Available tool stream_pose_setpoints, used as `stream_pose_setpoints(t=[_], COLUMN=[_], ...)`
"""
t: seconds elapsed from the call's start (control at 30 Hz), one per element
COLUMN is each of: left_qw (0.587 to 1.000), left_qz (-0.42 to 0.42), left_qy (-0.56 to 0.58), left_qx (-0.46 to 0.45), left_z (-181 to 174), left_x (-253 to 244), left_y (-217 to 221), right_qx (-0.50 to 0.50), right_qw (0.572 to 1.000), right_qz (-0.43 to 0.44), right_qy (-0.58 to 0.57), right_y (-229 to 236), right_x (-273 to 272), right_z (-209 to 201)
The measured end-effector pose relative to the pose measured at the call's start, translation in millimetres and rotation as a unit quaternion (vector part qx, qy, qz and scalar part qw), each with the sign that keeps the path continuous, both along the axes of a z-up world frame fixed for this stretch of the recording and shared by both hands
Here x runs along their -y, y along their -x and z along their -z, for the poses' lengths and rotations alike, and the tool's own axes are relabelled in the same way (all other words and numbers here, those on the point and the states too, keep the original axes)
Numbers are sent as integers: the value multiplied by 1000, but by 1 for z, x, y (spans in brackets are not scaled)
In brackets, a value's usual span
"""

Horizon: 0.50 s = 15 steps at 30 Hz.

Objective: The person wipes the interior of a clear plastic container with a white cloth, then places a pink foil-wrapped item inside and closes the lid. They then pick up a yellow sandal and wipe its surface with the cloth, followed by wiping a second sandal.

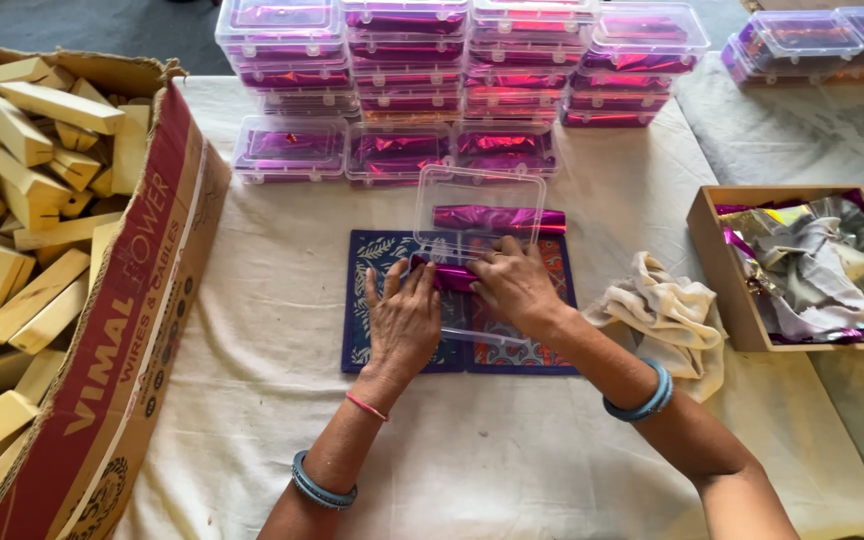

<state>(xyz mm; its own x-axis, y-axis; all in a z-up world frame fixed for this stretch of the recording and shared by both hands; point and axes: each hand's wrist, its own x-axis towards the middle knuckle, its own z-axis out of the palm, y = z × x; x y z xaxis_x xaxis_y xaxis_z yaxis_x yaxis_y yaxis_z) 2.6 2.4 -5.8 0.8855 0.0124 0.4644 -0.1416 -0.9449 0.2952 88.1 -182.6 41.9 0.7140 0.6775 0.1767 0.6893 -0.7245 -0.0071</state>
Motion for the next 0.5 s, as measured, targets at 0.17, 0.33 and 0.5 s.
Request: stream_pose_setpoints(t=[0.17, 0.33, 0.5], left_qw=[1000, 999, 999], left_qz=[-8, -5, -12], left_qy=[3, 4, -8], left_qx=[-19, -33, -41], left_z=[4, 4, 5], left_x=[-2, 0, -3], left_y=[-1, -2, -2], right_qx=[-30, -88, -92], right_qw=[995, 989, 992], right_qz=[1, 12, 63], right_qy=[-95, -118, -63], right_y=[-6, 8, 4], right_x=[58, 76, 64], right_z=[-14, -29, -12])
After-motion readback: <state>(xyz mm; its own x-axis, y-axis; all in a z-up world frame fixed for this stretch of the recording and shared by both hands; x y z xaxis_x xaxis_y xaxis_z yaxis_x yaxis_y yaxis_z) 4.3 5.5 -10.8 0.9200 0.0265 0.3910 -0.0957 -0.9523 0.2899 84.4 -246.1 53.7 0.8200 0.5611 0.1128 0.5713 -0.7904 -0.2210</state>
